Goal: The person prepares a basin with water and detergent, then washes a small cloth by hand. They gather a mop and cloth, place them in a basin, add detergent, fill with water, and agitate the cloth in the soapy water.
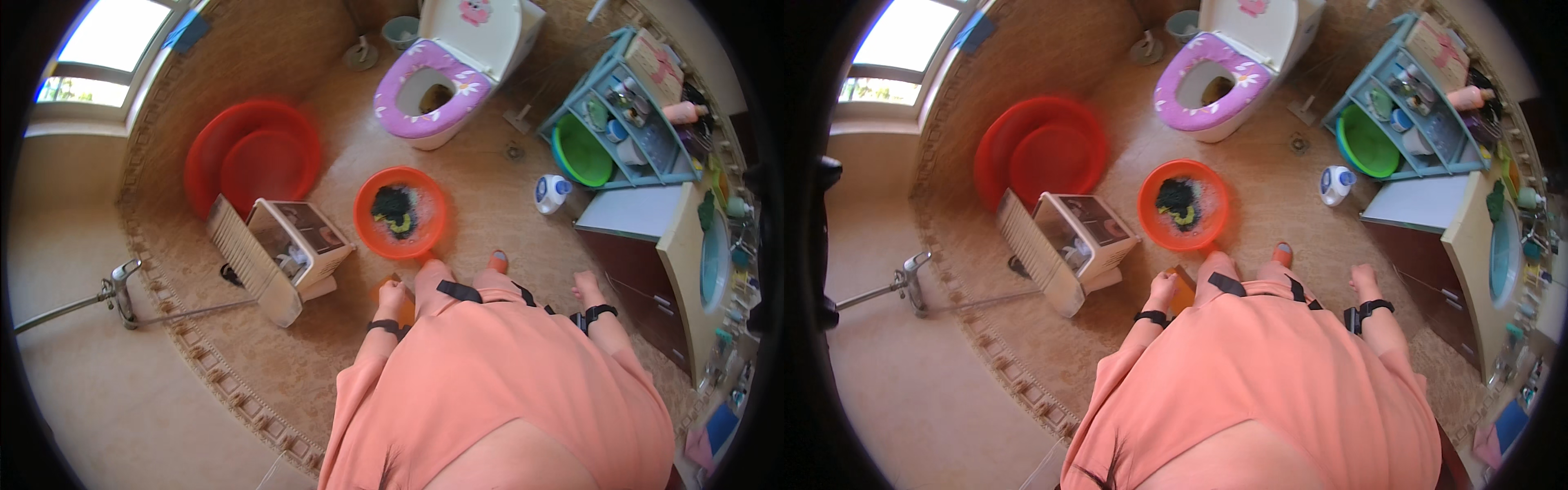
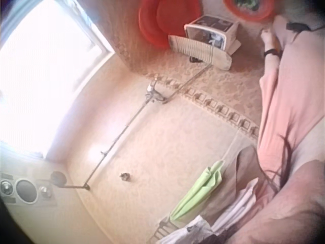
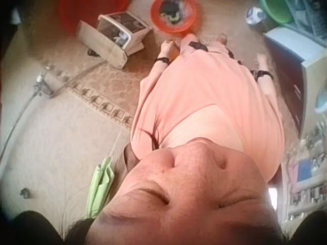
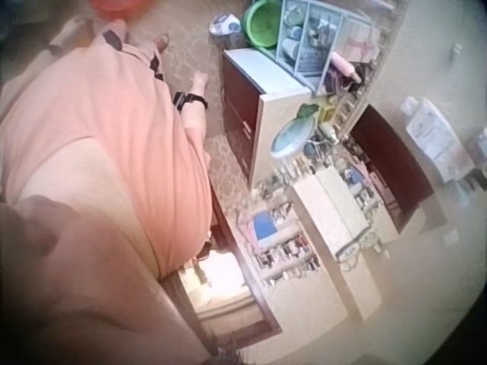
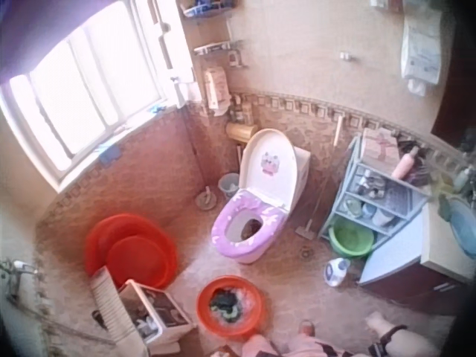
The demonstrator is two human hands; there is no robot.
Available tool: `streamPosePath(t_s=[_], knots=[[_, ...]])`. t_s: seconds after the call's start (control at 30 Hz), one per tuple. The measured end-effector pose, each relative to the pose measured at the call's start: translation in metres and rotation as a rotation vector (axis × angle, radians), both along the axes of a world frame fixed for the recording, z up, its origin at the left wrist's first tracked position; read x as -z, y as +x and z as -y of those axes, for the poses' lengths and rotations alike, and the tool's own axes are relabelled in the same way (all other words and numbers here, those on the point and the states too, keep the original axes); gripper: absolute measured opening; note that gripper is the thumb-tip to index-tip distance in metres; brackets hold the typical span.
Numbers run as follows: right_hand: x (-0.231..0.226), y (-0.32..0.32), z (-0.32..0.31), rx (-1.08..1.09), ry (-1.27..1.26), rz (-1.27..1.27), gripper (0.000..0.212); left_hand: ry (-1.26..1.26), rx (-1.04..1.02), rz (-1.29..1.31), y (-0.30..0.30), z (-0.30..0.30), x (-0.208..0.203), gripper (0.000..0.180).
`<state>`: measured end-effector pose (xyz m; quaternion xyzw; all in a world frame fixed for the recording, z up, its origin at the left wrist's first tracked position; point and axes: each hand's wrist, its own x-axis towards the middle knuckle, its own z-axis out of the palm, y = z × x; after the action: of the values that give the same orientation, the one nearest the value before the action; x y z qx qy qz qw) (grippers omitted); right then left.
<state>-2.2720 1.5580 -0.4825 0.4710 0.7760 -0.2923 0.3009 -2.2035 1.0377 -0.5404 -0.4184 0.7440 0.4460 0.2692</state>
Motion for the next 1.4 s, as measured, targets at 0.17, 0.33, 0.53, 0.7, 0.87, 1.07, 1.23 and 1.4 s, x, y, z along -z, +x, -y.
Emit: streamPosePath(t_s=[0.17, 0.33, 0.53, 0.7, 0.87, 1.07, 1.23, 1.4], knots=[[-0.005, 0.012, -0.047, -0.008, -0.035, -0.032, 0.022, 0.014, 0.025, 0.002, 0.011, -0.051, 0.014, 0.023], [-0.002, 0.028, -0.093, 0.052, -0.034, -0.099, 0.020, 0.002, 0.081, 0.046, 0.014, -0.082, 0.035, 0.027], [-0.015, 0.047, -0.144, 0.095, -0.014, -0.078, 0.020, 0.014, 0.104, 0.047, -0.010, -0.133, 0.023, 0.029], [-0.020, 0.054, -0.165, 0.251, -0.074, -0.160, 0.021, 0.000, 0.297, 0.025, -0.038, -0.168, 0.014, 0.029], [-0.004, 0.044, -0.177, 0.268, -0.112, -0.267, 0.023, -0.085, 0.428, 0.014, -0.079, -0.165, 0.024, 0.027], [-0.032, -0.011, -0.175, 0.253, -0.156, -0.292, 0.024, -0.088, 0.297, 0.042, -0.129, -0.157, 0.038, 0.028], [-0.068, -0.073, -0.191, 0.248, -0.125, -0.398, 0.024, -0.058, 0.309, 0.006, -0.181, -0.161, 0.047, 0.029], [-0.087, -0.098, -0.236, 0.364, -0.126, -0.528, 0.028, -0.157, 0.488, -0.083, -0.228, -0.147, 0.063, 0.028]])
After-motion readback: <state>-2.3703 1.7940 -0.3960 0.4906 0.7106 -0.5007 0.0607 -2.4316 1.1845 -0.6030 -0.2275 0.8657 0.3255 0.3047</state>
